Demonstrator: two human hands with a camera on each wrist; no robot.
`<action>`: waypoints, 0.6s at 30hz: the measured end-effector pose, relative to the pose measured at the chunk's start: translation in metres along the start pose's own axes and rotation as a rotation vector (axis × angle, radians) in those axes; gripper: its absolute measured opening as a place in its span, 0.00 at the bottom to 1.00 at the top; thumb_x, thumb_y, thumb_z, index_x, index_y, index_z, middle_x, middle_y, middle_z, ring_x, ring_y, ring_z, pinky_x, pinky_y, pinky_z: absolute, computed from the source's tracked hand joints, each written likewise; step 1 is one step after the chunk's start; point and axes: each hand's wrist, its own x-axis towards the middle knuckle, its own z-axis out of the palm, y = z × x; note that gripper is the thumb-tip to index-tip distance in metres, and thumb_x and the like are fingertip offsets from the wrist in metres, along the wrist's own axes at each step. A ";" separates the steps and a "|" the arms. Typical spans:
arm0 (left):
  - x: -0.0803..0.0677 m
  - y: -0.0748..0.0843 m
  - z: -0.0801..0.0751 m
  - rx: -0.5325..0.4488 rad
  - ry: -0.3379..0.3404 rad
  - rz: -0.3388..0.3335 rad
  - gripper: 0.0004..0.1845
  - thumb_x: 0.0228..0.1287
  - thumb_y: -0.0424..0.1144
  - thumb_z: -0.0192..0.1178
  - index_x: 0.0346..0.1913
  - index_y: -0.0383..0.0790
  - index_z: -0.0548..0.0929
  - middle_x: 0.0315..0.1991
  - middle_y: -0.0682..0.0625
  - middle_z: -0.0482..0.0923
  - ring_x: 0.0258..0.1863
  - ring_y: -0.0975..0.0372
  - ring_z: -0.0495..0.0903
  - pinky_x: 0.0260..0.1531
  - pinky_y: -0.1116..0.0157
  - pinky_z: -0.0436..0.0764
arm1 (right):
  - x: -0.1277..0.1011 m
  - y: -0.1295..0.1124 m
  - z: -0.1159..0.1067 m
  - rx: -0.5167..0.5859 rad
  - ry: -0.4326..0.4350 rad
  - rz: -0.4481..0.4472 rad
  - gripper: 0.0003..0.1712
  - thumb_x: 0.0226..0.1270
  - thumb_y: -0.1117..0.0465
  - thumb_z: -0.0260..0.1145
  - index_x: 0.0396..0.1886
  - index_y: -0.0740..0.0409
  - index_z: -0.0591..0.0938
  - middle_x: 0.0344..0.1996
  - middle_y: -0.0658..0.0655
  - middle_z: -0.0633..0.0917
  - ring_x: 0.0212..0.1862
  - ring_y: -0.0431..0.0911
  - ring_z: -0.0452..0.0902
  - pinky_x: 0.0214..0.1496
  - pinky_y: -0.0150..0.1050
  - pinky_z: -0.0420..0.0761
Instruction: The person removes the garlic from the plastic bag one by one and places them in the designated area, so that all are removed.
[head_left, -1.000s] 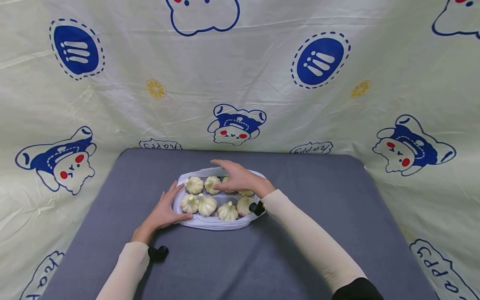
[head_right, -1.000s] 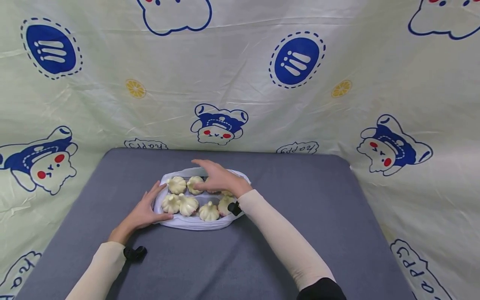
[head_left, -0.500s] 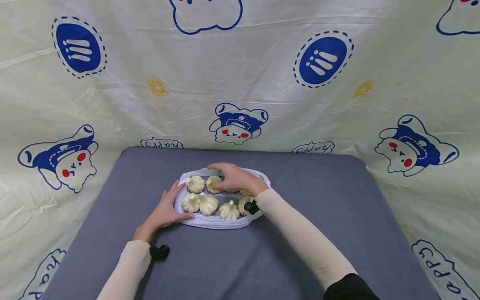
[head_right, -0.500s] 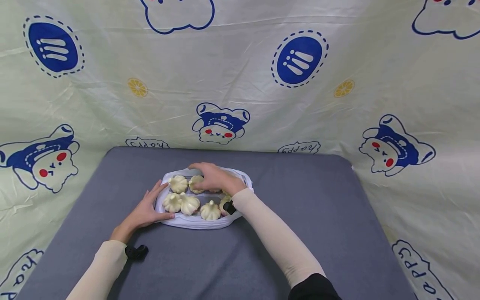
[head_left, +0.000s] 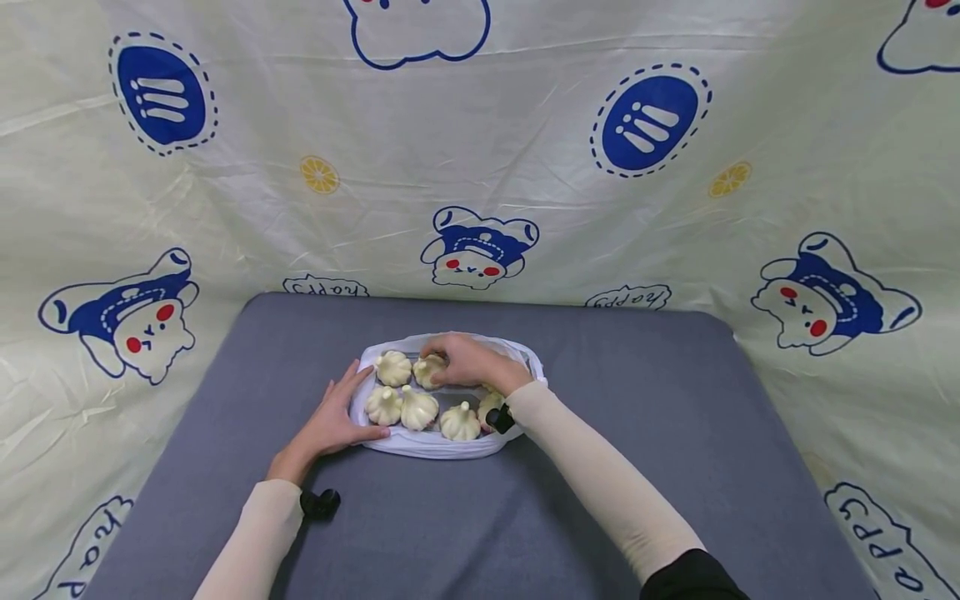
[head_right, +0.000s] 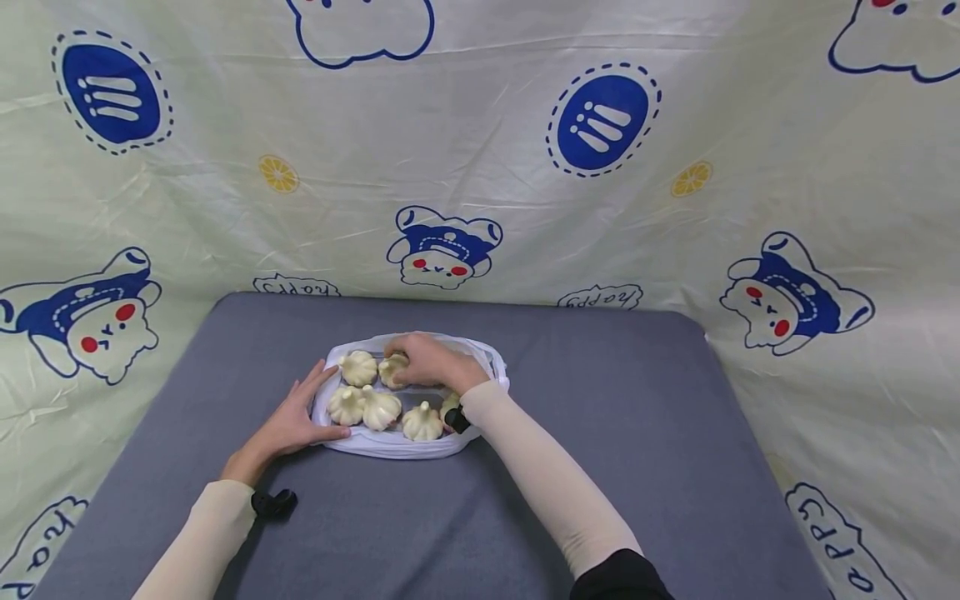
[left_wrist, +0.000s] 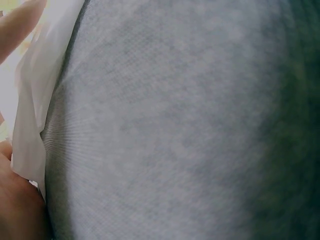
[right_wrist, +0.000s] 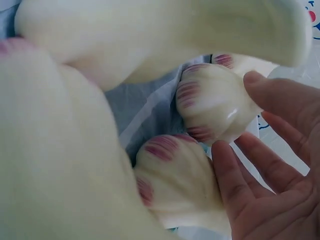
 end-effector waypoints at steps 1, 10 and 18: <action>0.000 0.000 0.000 -0.002 0.000 0.000 0.59 0.49 0.54 0.79 0.80 0.37 0.59 0.83 0.31 0.41 0.82 0.36 0.42 0.77 0.34 0.36 | 0.000 0.001 0.001 -0.006 0.001 -0.007 0.23 0.67 0.61 0.72 0.62 0.56 0.83 0.59 0.55 0.85 0.55 0.47 0.78 0.63 0.44 0.79; 0.001 0.000 0.003 -0.010 0.002 0.004 0.59 0.49 0.54 0.79 0.80 0.37 0.60 0.83 0.32 0.42 0.82 0.37 0.43 0.77 0.35 0.36 | 0.004 -0.005 0.002 -0.022 -0.003 -0.010 0.15 0.67 0.66 0.71 0.53 0.58 0.87 0.49 0.55 0.87 0.50 0.46 0.79 0.58 0.42 0.80; 0.002 0.000 0.002 -0.008 0.001 0.001 0.59 0.50 0.55 0.79 0.80 0.38 0.59 0.83 0.33 0.41 0.82 0.38 0.42 0.77 0.35 0.36 | 0.004 -0.006 0.006 -0.005 -0.005 0.018 0.16 0.67 0.64 0.72 0.53 0.56 0.86 0.49 0.54 0.87 0.47 0.44 0.77 0.53 0.39 0.80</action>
